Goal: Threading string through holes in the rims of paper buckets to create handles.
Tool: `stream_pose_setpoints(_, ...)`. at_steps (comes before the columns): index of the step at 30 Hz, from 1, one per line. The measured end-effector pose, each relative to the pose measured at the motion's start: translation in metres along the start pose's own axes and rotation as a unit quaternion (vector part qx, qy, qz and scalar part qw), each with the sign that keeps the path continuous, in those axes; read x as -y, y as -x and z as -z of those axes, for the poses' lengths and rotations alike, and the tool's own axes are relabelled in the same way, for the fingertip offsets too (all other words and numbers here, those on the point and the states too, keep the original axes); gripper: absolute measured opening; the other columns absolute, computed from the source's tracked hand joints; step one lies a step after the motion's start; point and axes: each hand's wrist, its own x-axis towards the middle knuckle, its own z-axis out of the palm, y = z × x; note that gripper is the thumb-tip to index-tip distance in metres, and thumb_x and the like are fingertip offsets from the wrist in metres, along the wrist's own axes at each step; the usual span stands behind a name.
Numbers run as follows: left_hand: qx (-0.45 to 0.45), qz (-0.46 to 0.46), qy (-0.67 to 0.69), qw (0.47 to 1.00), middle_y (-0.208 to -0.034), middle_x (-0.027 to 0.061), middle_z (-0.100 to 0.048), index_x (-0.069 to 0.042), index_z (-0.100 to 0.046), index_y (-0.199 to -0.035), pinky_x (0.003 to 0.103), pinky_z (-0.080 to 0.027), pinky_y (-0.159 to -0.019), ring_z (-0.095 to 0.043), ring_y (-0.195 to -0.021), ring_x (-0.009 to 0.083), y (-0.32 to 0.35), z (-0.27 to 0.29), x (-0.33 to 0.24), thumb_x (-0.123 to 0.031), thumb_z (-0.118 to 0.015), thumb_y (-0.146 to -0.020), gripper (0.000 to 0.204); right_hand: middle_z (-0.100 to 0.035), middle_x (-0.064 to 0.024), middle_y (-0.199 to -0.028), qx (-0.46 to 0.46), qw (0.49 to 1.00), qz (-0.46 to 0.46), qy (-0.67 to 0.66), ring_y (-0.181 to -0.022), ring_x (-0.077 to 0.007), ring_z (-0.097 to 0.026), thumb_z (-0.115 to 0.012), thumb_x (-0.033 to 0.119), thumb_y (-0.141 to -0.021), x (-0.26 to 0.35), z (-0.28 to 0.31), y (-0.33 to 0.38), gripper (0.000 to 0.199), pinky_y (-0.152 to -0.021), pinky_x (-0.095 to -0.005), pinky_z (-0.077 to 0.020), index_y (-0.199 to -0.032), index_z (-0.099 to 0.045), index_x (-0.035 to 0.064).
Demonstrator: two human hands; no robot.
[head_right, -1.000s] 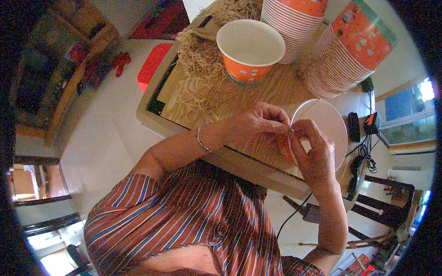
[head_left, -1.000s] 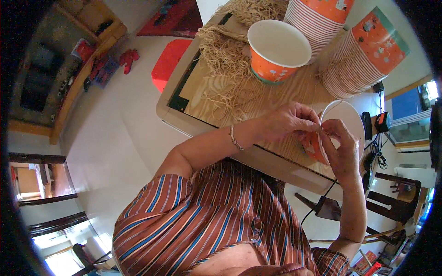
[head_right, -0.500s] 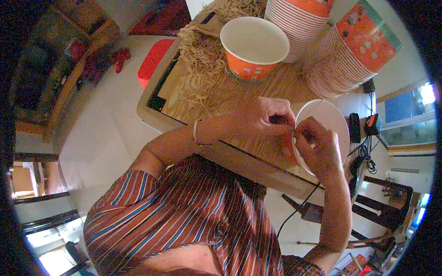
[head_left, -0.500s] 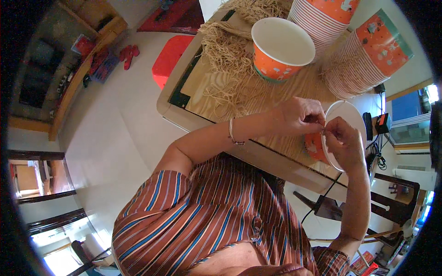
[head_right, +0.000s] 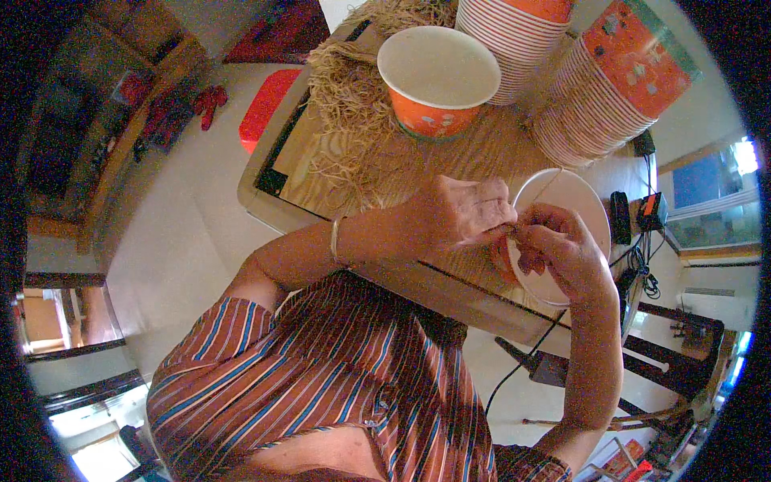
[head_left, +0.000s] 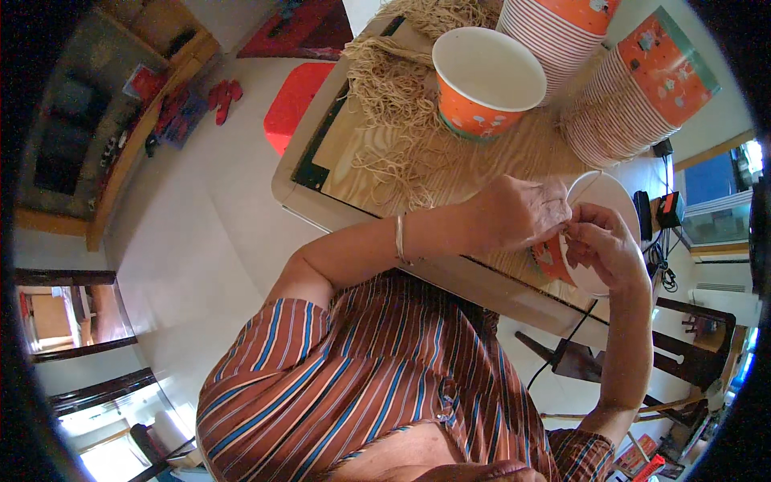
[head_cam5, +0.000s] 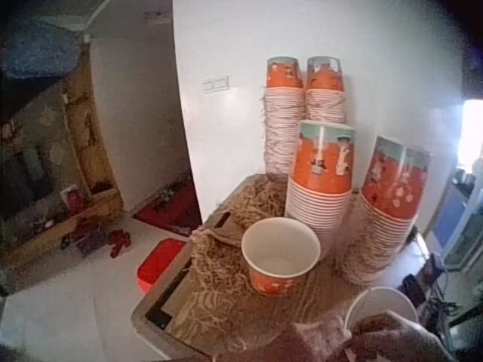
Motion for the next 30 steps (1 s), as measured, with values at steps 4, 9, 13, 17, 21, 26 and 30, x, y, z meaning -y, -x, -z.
stream_pose_setpoints(4, 0.037, -0.018, -0.052, 0.998, -0.093, 0.0083, -0.057, -0.007, -0.060, -0.096, 0.033, -0.055, -0.062, -0.064, -0.074, 0.0231, -0.002, 0.004, -0.004, -0.018, -0.066, -0.077, 0.023, -0.060, -0.0026, -0.071, -0.001, 1.000, -0.010, -0.026, -0.053, -0.0097, -0.055, -0.062, 0.013, -0.085, -0.003, 0.001, 0.000, 0.012, -0.047, -0.0225, -0.0422, -0.088, -0.062, 0.0009)
stream_pose_setpoints(9, 0.010, 0.160, 0.246, 0.956, -0.080, 0.0064, -0.060, -0.004, -0.062, -0.091, 0.027, -0.052, -0.058, -0.062, -0.071, 0.0156, -0.004, 0.002, 0.003, -0.010, -0.064, -0.080, 0.013, -0.059, -0.0022, -0.071, -0.030, 0.999, 0.011, 0.030, -0.058, -0.0111, -0.056, -0.062, 0.008, -0.085, 0.005, -0.009, 0.009, 0.009, -0.054, -0.0242, -0.0468, -0.090, -0.061, 0.0005)
stream_pose_setpoints(13, 0.036, 0.323, 0.458, 0.827, -0.076, 0.0027, -0.061, -0.002, -0.062, -0.091, 0.024, -0.049, -0.054, -0.058, -0.066, 0.0094, -0.002, 0.000, 0.000, -0.008, -0.060, -0.084, 0.009, -0.059, -0.0029, -0.075, -0.043, 0.993, 0.082, 0.078, -0.066, -0.0114, -0.058, -0.061, 0.003, -0.085, -0.005, -0.014, 0.013, 0.006, -0.062, -0.0264, -0.0502, -0.088, -0.057, 0.0013)
stream_pose_setpoints(17, 0.075, 0.423, 0.583, 0.689, -0.077, 0.0014, -0.062, -0.001, -0.063, -0.093, 0.024, -0.050, -0.051, -0.058, -0.061, 0.0077, -0.001, 0.002, 0.002, -0.009, -0.061, -0.085, 0.012, -0.060, -0.0036, -0.079, -0.070, 0.982, 0.099, 0.143, -0.070, -0.0116, -0.060, -0.060, 0.002, -0.085, -0.014, -0.015, 0.012, 0.005, -0.066, -0.0268, -0.0507, -0.087, -0.056, 0.0020)
stream_pose_setpoints(21, 0.069, 0.433, 0.590, 0.678, -0.077, 0.0028, -0.064, 0.000, -0.064, -0.093, 0.024, -0.053, -0.052, -0.060, -0.063, 0.0089, -0.001, 0.002, 0.003, -0.010, -0.062, -0.085, 0.013, -0.063, -0.0071, -0.082, -0.157, 0.922, 0.195, 0.294, -0.076, -0.0150, -0.064, -0.061, 0.004, -0.085, -0.012, -0.035, 0.016, 0.011, -0.069, -0.0286, -0.0516, -0.094, -0.055, 0.0025)
stream_pose_setpoints(26, 0.056, 0.435, 0.595, 0.674, -0.078, 0.0029, -0.064, 0.000, -0.065, -0.094, 0.024, -0.053, -0.052, -0.061, -0.064, 0.0088, 0.000, 0.001, 0.004, -0.011, -0.063, -0.086, 0.013, -0.065, -0.0109, -0.084, -0.190, 0.874, 0.263, 0.361, -0.079, -0.0183, -0.067, -0.063, 0.007, -0.085, -0.005, -0.047, 0.021, 0.019, -0.070, -0.0313, -0.0525, -0.101, -0.055, 0.0034)
stream_pose_setpoints(30, 0.066, 0.423, 0.573, 0.699, -0.078, 0.0027, -0.064, 0.000, -0.065, -0.094, 0.024, -0.053, -0.052, -0.060, -0.065, 0.0080, -0.004, 0.004, 0.003, -0.012, -0.063, -0.086, 0.013, -0.066, -0.0123, -0.085, -0.213, 0.847, 0.262, 0.411, -0.078, -0.0228, -0.068, -0.065, 0.009, -0.084, -0.002, -0.051, 0.021, 0.020, -0.070, -0.0335, -0.0527, -0.102, -0.055, 0.0039)
